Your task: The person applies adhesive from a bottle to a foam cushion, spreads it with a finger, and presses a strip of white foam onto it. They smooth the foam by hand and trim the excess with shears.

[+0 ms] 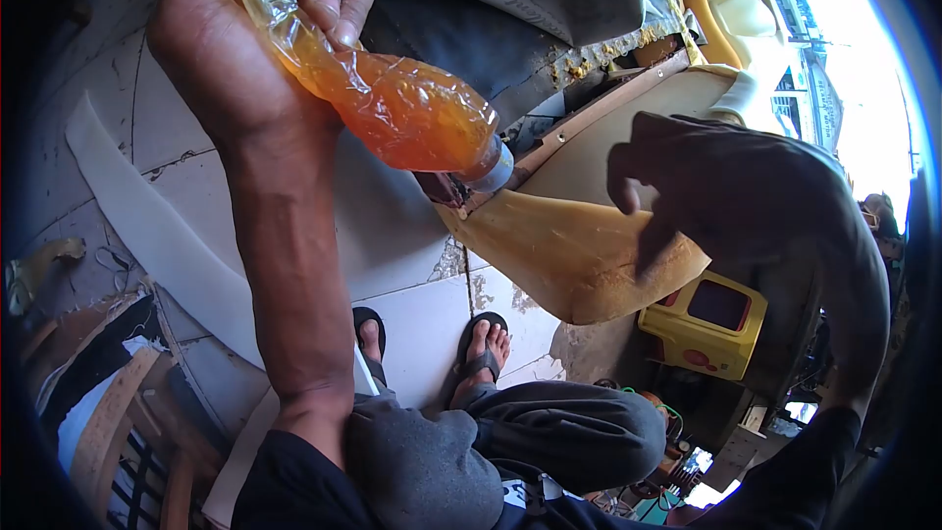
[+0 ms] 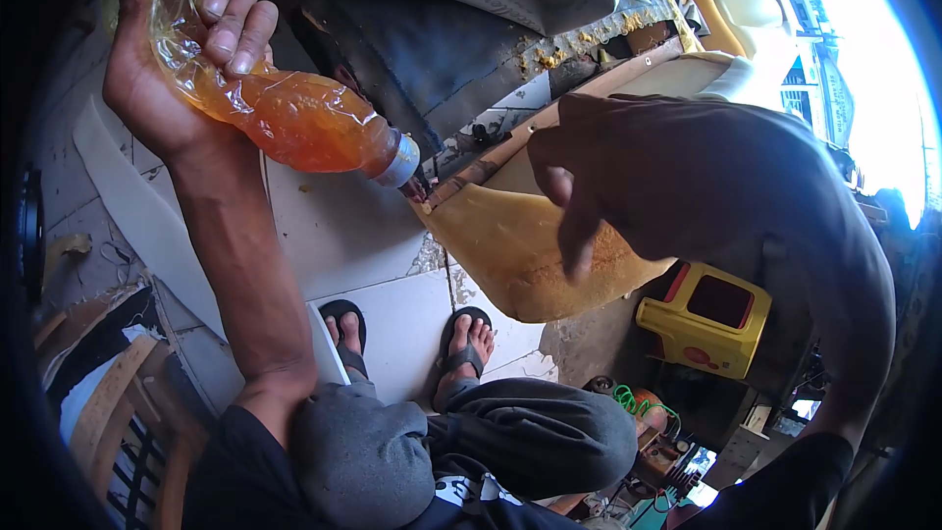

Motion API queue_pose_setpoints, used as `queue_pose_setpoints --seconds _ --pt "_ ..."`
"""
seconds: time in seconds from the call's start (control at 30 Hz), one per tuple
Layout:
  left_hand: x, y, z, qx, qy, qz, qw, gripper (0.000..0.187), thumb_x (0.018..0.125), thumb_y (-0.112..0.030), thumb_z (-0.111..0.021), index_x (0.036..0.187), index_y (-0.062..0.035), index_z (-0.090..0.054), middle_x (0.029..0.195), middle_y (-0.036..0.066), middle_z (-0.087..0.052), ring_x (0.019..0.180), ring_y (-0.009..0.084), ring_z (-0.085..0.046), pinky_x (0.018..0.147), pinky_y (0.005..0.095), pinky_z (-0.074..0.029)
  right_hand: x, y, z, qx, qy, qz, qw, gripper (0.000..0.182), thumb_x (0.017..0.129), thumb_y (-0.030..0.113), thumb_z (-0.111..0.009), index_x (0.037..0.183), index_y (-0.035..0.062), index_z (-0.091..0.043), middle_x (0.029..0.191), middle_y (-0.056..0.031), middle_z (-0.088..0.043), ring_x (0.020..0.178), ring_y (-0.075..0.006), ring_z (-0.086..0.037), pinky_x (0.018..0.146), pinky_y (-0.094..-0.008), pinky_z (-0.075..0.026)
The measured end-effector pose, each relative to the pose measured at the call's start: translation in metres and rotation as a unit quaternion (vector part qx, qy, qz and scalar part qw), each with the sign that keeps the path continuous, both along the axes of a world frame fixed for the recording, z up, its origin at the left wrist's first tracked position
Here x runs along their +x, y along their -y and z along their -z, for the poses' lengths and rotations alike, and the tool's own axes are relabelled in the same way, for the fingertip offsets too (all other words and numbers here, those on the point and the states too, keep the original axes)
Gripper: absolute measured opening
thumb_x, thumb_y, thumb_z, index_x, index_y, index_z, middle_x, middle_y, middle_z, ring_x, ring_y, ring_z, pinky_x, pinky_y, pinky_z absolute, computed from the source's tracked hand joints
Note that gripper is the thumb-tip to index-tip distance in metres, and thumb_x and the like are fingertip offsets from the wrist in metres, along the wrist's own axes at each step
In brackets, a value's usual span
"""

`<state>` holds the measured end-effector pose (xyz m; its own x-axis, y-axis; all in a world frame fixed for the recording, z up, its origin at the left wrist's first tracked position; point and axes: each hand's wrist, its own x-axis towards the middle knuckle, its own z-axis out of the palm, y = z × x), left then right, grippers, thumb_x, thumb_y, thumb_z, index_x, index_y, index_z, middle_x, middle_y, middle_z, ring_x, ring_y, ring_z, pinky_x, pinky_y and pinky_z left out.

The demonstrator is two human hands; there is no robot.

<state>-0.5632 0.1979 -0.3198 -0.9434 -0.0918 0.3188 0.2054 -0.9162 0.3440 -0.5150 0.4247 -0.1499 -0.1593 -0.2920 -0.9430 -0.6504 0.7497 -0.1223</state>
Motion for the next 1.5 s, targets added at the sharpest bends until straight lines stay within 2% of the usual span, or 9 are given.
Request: queue_pose_setpoints --seconds 0.27,0.33,0.37,0.43,0.9,1.1,1.27,1.37,1.5 --pt "-0.008 -0.005 0.005 0.056 -0.022 0.004 0.998 0.037 0.11 -0.043 -0.041 0.114 -0.0115 -0.06 0.063 0.007 -0.058 0.04 0.0158 -0.057 0.032 0.0282 -0.048 0.045 -0.005 0.039 -0.2 -0.174 -0.055 0.963 0.039 0.08 0.004 -0.071 0.118 0.0134 -0.076 0.109 -0.0061 -0.062 0.11 -0.0233 -0.055 0.102 -0.0358 -0.048" --pt "-0.015 -0.025 0.005 0.49 -0.179 0.328 0.787 0.037 0.109 -0.044 -0.043 0.113 -0.0113 -0.06 0.062 0.007 -0.057 0.039 0.0154 -0.056 0.032 0.028 -0.048 0.036 0.015 0.004 -0.138 -0.129 -0.021 0.982 0.036 0.083 0.006 -0.07 0.118 0.0138 -0.076 0.108 -0.007 -0.062 0.112 -0.0243 -0.055 0.102 -0.036 -0.048" --pt "-0.013 -0.02 0.001 0.489 -0.185 0.333 0.785 0.037 0.109 -0.044 -0.043 0.113 -0.0113 -0.06 0.062 0.007 -0.057 0.039 0.0154 -0.056 0.032 0.028 -0.048 0.032 0.021 -0.007 -0.071 -0.096 0.007 0.993 0.033 0.087 0.008 -0.068 0.118 0.0141 -0.077 0.108 -0.008 -0.062 0.114 -0.0253 -0.055 0.103 -0.0363 -0.048" --pt "0.003 -0.005 -0.006 0.015 -0.031 -0.026 0.999 0.036 0.108 -0.043 -0.044 0.111 -0.0111 -0.06 0.061 0.006 -0.056 0.039 0.0148 -0.054 0.031 0.0276 -0.047 0.048 0.011 0.008 -0.108 -0.144 0.023 0.983 0.028 0.087 0.008 -0.065 0.111 0.0144 -0.079 0.106 -0.0088 -0.063 0.115 -0.026 -0.056 0.102 -0.0361 -0.048" --pt "0.022 0.017 -0.023 -0.03 0.043 0.017 0.998 0.056 0.106 -0.051 -0.048 0.076 -0.0032 -0.05 0.065 0.004 -0.044 0.051 0.0125 -0.04 0.046 0.0244 -0.038 0.113 0.022 0.021 -0.274 -0.299 0.061 0.912 0.014 0.083 0.019 -0.069 0.08 0.0052 -0.071 0.099 -0.0061 -0.061 0.109 -0.0219 -0.052 0.086 -0.0365 -0.044" --pt "0.021 0.01 -0.024 -0.011 0.02 0.055 0.998 0.054 0.107 -0.049 -0.048 0.078 -0.0031 -0.051 0.068 0.005 -0.046 0.049 0.0124 -0.04 0.046 0.0246 -0.039 0.156 0.026 0.053 -0.189 -0.427 0.019 0.884 0.032 0.084 0.015 -0.069 0.113 0.0018 -0.07 0.094 -0.0044 -0.054 0.092 -0.0209 -0.051 0.079 -0.0365 -0.042" --pt "0.029 0.004 -0.036 -0.017 0.018 0.034 0.999 0.053 0.107 -0.049 -0.046 0.08 -0.0035 -0.052 0.068 0.005 -0.047 0.05 0.0122 -0.041 0.045 0.0241 -0.039 0.174 0.032 0.074 -0.095 -0.45 -0.049 0.887 0.03 0.081 0.022 -0.067 0.1 -0.0017 -0.071 0.094 -0.0073 -0.055 0.096 -0.021 -0.048 0.08 -0.0337 -0.04" --pt "0.032 0.01 -0.033 -0.019 0.002 0.051 0.999 0.053 0.108 -0.049 -0.046 0.08 -0.0034 -0.053 0.067 0.005 -0.048 0.051 0.013 -0.043 0.045 0.0243 -0.039 0.174 0.034 0.068 -0.17 -0.557 0.019 0.813 0.038 0.079 0.018 -0.067 0.108 -0.005 -0.066 0.094 -0.0082 -0.054 0.095 -0.0216 -0.049 0.08 -0.0355 -0.04" --pt "0.035 0.015 -0.039 -0.005 0.036 0.018 0.999 0.057 0.105 -0.053 -0.049 0.077 -0.0041 -0.052 0.064 0.004 -0.047 0.05 0.0139 -0.043 0.043 0.0236 -0.038 0.176 0.03 0.051 -0.288 -0.411 0.165 0.849 0.053 0.076 0.01 -0.07 0.126 -0.0025 -0.062 0.094 -0.0077 -0.052 0.09 -0.0241 -0.05 0.078 -0.0397 -0.041"
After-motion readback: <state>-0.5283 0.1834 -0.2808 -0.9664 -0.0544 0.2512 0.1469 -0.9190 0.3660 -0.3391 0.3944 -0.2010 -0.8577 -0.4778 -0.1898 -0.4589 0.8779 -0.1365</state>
